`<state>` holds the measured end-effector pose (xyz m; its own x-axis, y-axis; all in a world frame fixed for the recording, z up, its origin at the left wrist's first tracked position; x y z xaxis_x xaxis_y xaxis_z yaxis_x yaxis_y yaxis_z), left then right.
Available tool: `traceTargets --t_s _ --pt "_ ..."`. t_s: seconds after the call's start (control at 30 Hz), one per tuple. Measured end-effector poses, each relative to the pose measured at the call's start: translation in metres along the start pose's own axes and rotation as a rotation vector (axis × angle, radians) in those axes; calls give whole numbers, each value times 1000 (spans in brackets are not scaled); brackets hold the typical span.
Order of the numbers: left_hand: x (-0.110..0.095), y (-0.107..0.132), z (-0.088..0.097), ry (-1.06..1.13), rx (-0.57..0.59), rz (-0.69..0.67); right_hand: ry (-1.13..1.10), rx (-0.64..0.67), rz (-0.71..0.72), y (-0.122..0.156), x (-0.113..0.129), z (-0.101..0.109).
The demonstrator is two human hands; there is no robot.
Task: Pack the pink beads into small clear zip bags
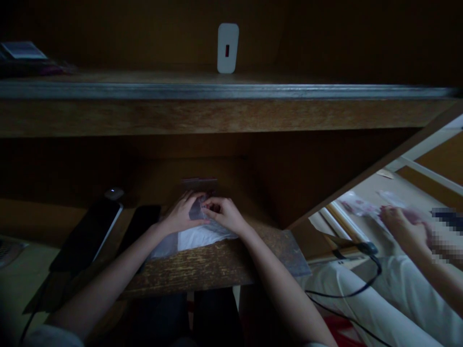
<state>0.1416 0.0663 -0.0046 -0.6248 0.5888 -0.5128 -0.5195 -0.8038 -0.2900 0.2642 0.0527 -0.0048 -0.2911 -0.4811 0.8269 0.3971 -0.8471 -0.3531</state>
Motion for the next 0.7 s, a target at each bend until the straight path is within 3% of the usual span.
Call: traceTargets --t_s 0.23,0.4,0.47,0.7 --pt "2 8 -5 105 68 72 15 37 56 -1 10 -4" --pt "4 10 -2 37 77 76 -3 -59 -21 2 -3 17" --pt "3 10 -2 -9 75 59 105 -91 -29 4 -9 32" --pt "-4 11 9 -111 -20 55 517 73 -144 8 -37 53"
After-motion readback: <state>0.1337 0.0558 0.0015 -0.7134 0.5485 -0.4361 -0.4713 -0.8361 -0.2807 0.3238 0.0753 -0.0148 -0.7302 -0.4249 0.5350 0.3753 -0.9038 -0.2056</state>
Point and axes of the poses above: each hand's wrist, its own y-axis away from the middle knuckle, its own z-axis out of the back of the hand, x = y × z, the point moved 7 cm from there along -y, towards the middle knuckle, and after that the axes turned 8 degrees about z, right-handed, at the moved point
